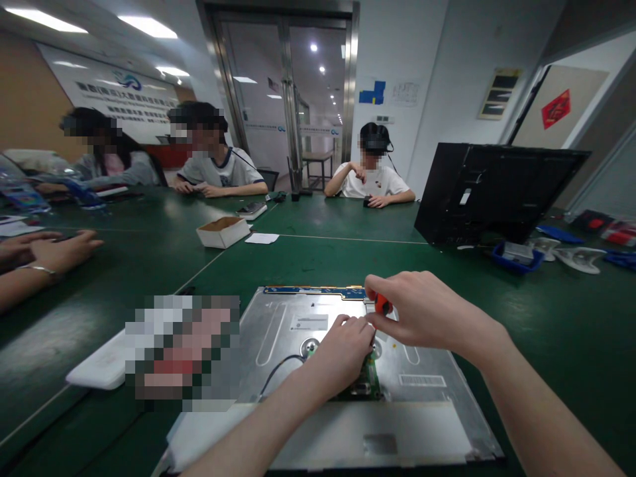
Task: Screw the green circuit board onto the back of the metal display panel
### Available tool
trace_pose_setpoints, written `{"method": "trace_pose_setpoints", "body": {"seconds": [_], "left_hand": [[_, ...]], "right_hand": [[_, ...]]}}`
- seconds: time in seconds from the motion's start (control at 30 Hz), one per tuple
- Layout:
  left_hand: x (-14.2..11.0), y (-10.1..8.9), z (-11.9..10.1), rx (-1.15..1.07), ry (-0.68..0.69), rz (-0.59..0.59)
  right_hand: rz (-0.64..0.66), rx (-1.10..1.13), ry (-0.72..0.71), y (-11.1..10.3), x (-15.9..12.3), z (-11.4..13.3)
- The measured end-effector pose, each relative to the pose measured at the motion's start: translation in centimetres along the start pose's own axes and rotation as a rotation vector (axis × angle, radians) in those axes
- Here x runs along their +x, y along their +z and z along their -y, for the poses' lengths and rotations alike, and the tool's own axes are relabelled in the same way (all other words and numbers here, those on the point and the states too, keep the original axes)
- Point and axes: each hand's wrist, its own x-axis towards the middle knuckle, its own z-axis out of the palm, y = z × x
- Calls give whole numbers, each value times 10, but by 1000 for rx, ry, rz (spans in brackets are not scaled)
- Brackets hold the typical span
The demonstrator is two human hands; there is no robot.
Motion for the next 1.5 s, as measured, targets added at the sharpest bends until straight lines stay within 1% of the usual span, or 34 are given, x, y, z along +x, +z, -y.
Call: {"method": "trace_pose_setpoints", "body": {"seconds": [0.13, 0.37, 0.63, 0.97, 1.13, 1.3, 1.5], "left_hand": [[1, 2, 0, 9, -9, -8], [0, -2, -1, 31, -10, 19], [0, 2, -1, 23, -8, -31], [0, 0, 0, 17, -9, 1], [0, -2, 0, 3, -33, 14], [0, -1, 0, 4, -25, 29], [0, 0, 0, 2, -25, -1]], "right_hand": [[2, -34, 20, 1, 0, -1], [15, -3, 13, -1, 0, 0], [2, 0, 13, 0, 1, -1], [-7, -63, 38, 3, 2, -4], [-11, -70, 66, 3, 4, -4], [-28, -112, 81, 5, 6, -2], [-45, -120, 63, 4, 4, -4]]}}
